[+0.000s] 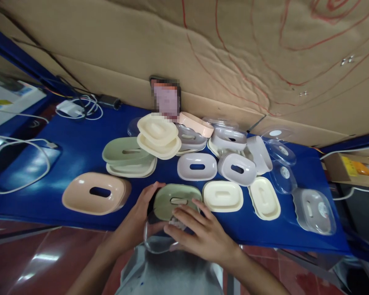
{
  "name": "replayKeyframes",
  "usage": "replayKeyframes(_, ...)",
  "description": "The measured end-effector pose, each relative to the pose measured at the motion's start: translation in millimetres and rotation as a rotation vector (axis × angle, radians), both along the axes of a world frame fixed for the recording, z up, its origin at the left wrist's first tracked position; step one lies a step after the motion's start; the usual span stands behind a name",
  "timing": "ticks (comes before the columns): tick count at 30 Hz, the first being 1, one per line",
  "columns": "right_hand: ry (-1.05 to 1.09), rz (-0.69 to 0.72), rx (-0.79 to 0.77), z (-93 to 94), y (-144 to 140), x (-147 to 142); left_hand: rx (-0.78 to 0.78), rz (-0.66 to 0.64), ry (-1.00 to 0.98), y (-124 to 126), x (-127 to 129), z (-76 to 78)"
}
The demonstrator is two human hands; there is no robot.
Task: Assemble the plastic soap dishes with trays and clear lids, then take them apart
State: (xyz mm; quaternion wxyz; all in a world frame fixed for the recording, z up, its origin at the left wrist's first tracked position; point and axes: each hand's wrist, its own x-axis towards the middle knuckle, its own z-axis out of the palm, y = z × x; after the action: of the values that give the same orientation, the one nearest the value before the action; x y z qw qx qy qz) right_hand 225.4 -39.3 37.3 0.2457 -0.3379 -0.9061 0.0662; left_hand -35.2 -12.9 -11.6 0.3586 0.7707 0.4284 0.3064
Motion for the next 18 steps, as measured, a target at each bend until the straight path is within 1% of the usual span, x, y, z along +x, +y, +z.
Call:
replayKeyframes(2,-0.001,-0.053,-0.032,-0.4,2.7,1.4,-0.010,0.010,-0.007,-0.5,0.6,-0.5)
replayKeyframes(4,0.070,-0.132,-0.066,1.0,4.9,2.5,-0.022,0.026,-0.008,-1.2,1.4,-1.8)
replayKeyframes(5,0.112,-0.184,-0.060,1.6,5.3,2.4,-0.021,0.030,-0.008,-1.6,1.6,-2.9)
replayKeyframes(7,0.150,-0.299,0.003,1.3,4.2,-0.5,-0.003,0.027,-0.009,-2.5,1.7,-5.6)
replayKeyframes(9,0.096,-0.381,0.076,-1.1,1.3,-6.0,0.022,0.023,-0.003,-3.3,1.7,-8.1)
replayKeyframes(10,0.051,-0.388,0.087,-2.6,-0.2,-8.9,0.029,0.026,0.003,-3.6,1.6,-8.8)
replayKeyframes(11,0.001,-0.368,0.075,-4.0,-1.6,-11.4,0.027,0.029,0.009,-3.9,1.5,-9.0)
replayKeyframes(15,-0.162,-0.154,-0.036,-6.2,-3.2,-12.2,-0.020,0.018,0.021,-3.9,0.7,-7.1)
replayKeyframes(16,-0.176,-0.131,-0.046,-6.1,-3.0,-10.6,-0.035,0.011,0.026,-3.9,0.4,-6.6)
replayKeyframes(18,-0.186,-0.172,-0.043,-6.3,-3.0,-7.4,-0.061,0.007,0.037,-4.2,-0.2,-5.9)
